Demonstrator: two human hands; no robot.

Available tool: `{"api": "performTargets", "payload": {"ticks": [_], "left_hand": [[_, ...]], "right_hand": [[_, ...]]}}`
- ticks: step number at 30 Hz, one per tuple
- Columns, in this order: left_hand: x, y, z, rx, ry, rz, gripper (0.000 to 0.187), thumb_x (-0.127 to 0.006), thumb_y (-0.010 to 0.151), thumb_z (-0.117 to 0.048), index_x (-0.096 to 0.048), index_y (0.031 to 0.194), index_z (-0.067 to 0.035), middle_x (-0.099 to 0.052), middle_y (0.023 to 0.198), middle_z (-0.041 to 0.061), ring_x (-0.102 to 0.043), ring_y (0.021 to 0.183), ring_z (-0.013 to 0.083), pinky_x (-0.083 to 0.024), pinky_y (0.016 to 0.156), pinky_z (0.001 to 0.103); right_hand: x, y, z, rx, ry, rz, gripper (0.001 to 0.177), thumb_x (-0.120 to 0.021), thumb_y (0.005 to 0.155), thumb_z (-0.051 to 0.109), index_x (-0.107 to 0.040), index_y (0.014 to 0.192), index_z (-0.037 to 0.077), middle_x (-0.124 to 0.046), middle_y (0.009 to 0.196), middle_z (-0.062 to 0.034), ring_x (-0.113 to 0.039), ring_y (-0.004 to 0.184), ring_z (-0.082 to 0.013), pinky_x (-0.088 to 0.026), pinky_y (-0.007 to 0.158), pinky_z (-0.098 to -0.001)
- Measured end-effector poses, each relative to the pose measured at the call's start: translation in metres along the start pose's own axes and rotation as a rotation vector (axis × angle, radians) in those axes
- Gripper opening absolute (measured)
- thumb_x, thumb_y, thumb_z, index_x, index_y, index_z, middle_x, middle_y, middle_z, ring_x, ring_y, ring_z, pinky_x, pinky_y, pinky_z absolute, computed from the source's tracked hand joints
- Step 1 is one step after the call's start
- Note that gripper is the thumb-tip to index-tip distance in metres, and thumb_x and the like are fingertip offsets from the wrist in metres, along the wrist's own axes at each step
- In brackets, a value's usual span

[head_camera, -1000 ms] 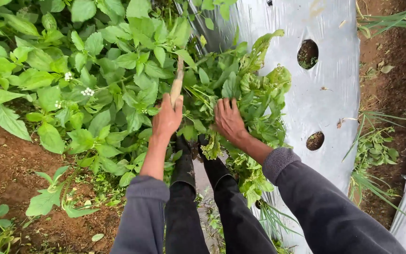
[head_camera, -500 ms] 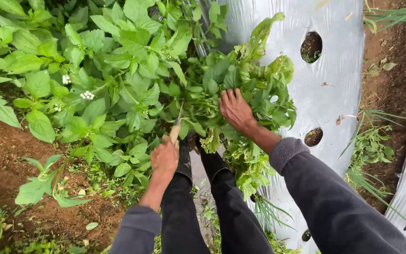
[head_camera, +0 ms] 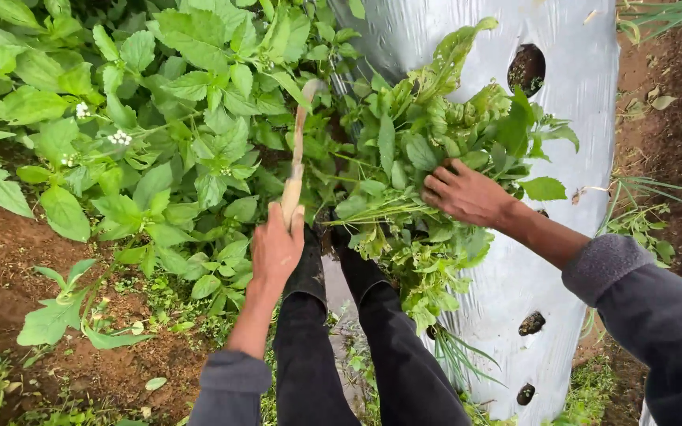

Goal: The person uses a sickle to cut weeds growing along the edge of a plastic mulch sheet in a garden. They gather the cut weeds by hand and pull them away from the crop rows, occasionally moving between different sections of the garden bed.

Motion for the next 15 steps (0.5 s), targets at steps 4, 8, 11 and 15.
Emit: {"api": "performTargets", "payload": {"ticks": [4, 8, 11, 15], "left_hand": [[-0.066, 0.113, -0.01, -0.192, 0.059, 0.063, 0.042, -0.046, 0.105, -0.053, -0.054, 0.107, -0.012, -0.066, 0.073, 0.021, -0.071, 0.062, 0.0345, -0.053, 0.047, 0.044], [-0.082, 0.121, -0.005, -0.143, 0.162, 0.199, 0.051, -0.048, 0.103, -0.052, -0.06, 0.121, -0.006, -0.072, 0.089, 0.025, -0.075, 0.077, 0.0368, -0.058, 0.057, 0.051], [-0.065, 0.094, -0.006, -0.09, 0.117, 0.254, 0.057, -0.045, 0.106, -0.041, -0.055, 0.137, 0.005, -0.07, 0.109, 0.034, -0.073, 0.098, 0.0457, -0.059, 0.074, 0.059], [-0.055, 0.081, 0.001, -0.081, 0.216, 0.26, 0.049, -0.049, 0.105, -0.032, -0.055, 0.137, 0.004, -0.07, 0.112, 0.033, -0.073, 0.099, 0.0449, -0.061, 0.075, 0.058]], "right_hand": [[-0.003, -0.007, -0.004, -0.136, 0.085, -0.23, 0.015, -0.057, 0.099, 0.024, -0.064, 0.109, 0.015, -0.059, 0.107, -0.0095, -0.061, 0.105, -0.0273, -0.044, 0.099, -0.0443], [0.001, 0.024, 0.009, -0.198, 0.083, -0.15, 0.02, -0.055, 0.103, 0.024, -0.063, 0.119, 0.017, -0.053, 0.108, -0.0056, -0.06, 0.098, -0.0235, -0.044, 0.088, -0.0402], [0.019, 0.052, 0.002, -0.373, 0.185, -0.139, 0.069, -0.056, 0.095, 0.026, -0.033, 0.157, 0.007, -0.044, 0.13, -0.0159, -0.065, 0.09, -0.0262, -0.043, 0.08, -0.0388], [-0.003, 0.076, -0.004, -0.546, 0.186, 0.052, 0.066, -0.058, 0.094, 0.023, -0.04, 0.153, 0.0, -0.05, 0.13, -0.018, -0.069, 0.098, -0.0275, -0.045, 0.087, -0.0418]]}}
Point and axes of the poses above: each hand's wrist, its own y-axis towards the middle knuckle, its own x-axis out of the back of the hand, z = x × y, the point moved 8 cm from there along y, towards the middle knuckle
